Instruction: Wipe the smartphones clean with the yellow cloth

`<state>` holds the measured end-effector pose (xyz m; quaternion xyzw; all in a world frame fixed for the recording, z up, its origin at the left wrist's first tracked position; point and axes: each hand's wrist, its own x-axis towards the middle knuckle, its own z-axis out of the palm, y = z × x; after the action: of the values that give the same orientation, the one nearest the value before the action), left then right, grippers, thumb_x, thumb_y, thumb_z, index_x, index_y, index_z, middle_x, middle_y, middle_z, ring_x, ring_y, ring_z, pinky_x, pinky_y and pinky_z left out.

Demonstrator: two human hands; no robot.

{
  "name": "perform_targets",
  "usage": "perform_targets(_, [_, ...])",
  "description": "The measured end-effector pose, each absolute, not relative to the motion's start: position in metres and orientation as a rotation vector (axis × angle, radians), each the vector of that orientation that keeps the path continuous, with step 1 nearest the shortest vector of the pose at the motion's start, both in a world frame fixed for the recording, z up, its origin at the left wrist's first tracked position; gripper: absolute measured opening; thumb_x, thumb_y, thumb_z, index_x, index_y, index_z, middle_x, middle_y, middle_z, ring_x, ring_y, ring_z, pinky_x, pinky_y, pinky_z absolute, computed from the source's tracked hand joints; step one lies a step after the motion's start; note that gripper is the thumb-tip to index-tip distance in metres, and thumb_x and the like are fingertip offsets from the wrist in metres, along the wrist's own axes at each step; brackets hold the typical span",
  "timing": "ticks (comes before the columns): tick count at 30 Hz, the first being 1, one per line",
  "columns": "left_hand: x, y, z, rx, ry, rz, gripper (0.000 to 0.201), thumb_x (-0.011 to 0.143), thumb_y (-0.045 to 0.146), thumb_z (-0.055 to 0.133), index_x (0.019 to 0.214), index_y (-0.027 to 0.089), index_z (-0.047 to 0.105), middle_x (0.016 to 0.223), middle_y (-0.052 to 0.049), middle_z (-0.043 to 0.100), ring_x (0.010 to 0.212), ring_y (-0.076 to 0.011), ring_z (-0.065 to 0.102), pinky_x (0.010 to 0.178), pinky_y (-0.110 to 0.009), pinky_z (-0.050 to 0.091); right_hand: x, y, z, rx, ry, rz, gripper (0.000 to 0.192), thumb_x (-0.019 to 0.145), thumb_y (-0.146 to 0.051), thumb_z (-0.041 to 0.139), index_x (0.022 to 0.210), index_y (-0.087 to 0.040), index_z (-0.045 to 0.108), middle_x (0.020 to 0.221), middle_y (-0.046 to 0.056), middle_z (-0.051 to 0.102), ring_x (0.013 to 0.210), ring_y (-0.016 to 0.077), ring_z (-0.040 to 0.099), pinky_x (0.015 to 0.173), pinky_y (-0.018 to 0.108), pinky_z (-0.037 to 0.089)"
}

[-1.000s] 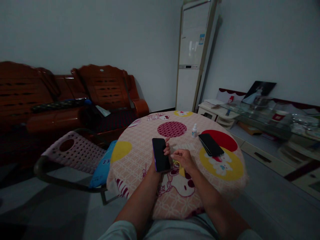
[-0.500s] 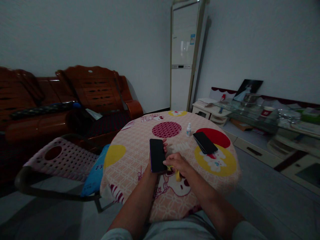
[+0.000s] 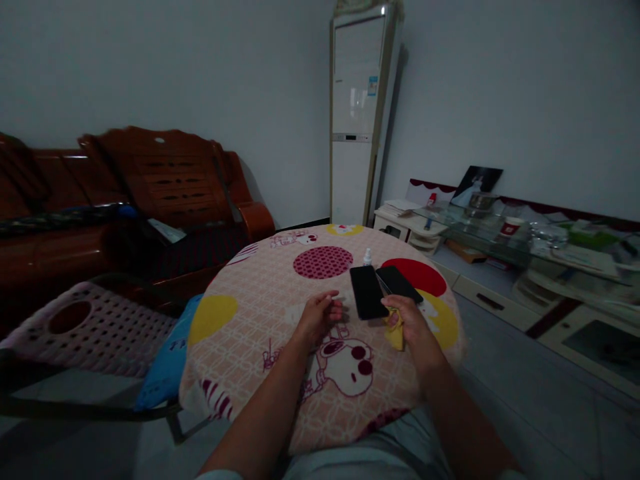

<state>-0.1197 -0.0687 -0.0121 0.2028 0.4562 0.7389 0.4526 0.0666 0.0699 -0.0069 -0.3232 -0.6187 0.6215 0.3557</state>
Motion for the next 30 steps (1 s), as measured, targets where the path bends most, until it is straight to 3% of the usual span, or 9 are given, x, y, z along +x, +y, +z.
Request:
perform_targets(8, [-0.114,-0.063,-0.020,0.612,1.228,1.729,0.023,0.082,0.019,0.063,0.103,0.009,0.065,0.079,-0.011,0.069,0.059,-0.0134,0.065,0.056,-0.024,0.054,0.117,0.160,0.027,-1.079,-1.567,1.573,0.017,0.047,-0.025,0.072,0.050,-0.017,0.058,0.040,-0.003,0.050,0.032,0.0069,0.036,0.034,0.022,0.025])
perform_targets(13, [-0.110,-0.062,-0.023,0.647,1.248,1.704,0.023,0.080,0.020,0.065,0.101,0.011,0.066,0.080,-0.010,0.070,0.061,-0.0135,0.066,0.060,-0.025,0.055,0.121,0.182,0.021,-1.086,-1.736,1.602,0.019,0.045,-0.029,0.074,0.053,-0.016,0.062,0.043,-0.002,0.053,0.034,0.0066,0.037,0.036,0.022,0.025])
perform_targets(17, [-0.109,-0.063,-0.024,0.645,1.257,1.703,0.024,0.078,0.020,0.068,0.100,0.010,0.067,0.080,-0.011,0.070,0.060,-0.0139,0.066,0.062,-0.027,0.055,0.123,0.187,0.019,-1.150,-1.795,1.440,0.020,0.049,-0.032,0.073,0.053,-0.016,0.062,0.042,-0.002,0.052,0.036,0.0082,0.037,0.040,0.024,0.027])
perform_targets(23, [-0.105,-0.057,-0.022,0.617,1.282,1.718,0.025,0.076,0.021,0.069,0.099,0.010,0.066,0.077,-0.009,0.069,0.058,-0.0130,0.065,0.063,-0.027,0.054,0.111,0.143,0.026,-1.204,-1.951,0.637,0.016,0.064,-0.033,0.065,0.056,-0.019,0.065,0.055,0.003,0.061,0.053,0.0143,0.051,0.051,0.026,0.031])
perform_targets(26, [-0.101,-0.052,-0.022,0.605,1.278,1.759,0.024,0.074,0.022,0.071,0.095,0.011,0.067,0.072,-0.007,0.068,0.056,-0.0126,0.064,0.062,-0.027,0.053,0.089,0.093,0.016,-1.016,-2.046,0.748,0.018,0.070,-0.033,0.061,0.062,-0.019,0.067,0.053,0.001,0.059,0.052,0.0144,0.050,0.051,0.025,0.030])
perform_targets(28, [-0.100,-0.050,-0.022,0.611,1.285,1.788,0.024,0.071,0.022,0.073,0.092,0.011,0.068,0.069,-0.006,0.067,0.056,-0.0126,0.063,0.061,-0.026,0.052,0.073,0.066,0.007,-0.875,-2.105,0.870,0.025,0.075,-0.035,0.058,0.056,-0.019,0.063,0.047,-0.001,0.054,0.049,0.0137,0.048,0.051,0.025,0.031])
perform_targets(30, [-0.099,-0.049,-0.021,0.635,1.312,1.835,0.024,0.069,0.022,0.075,0.090,0.012,0.070,0.070,-0.006,0.067,0.060,-0.0130,0.063,0.063,-0.026,0.052,0.063,0.054,0.002,-0.770,-2.210,0.790,0.028,0.078,-0.037,0.058,0.057,-0.019,0.064,0.050,0.000,0.056,0.052,0.0142,0.050,0.054,0.025,0.033])
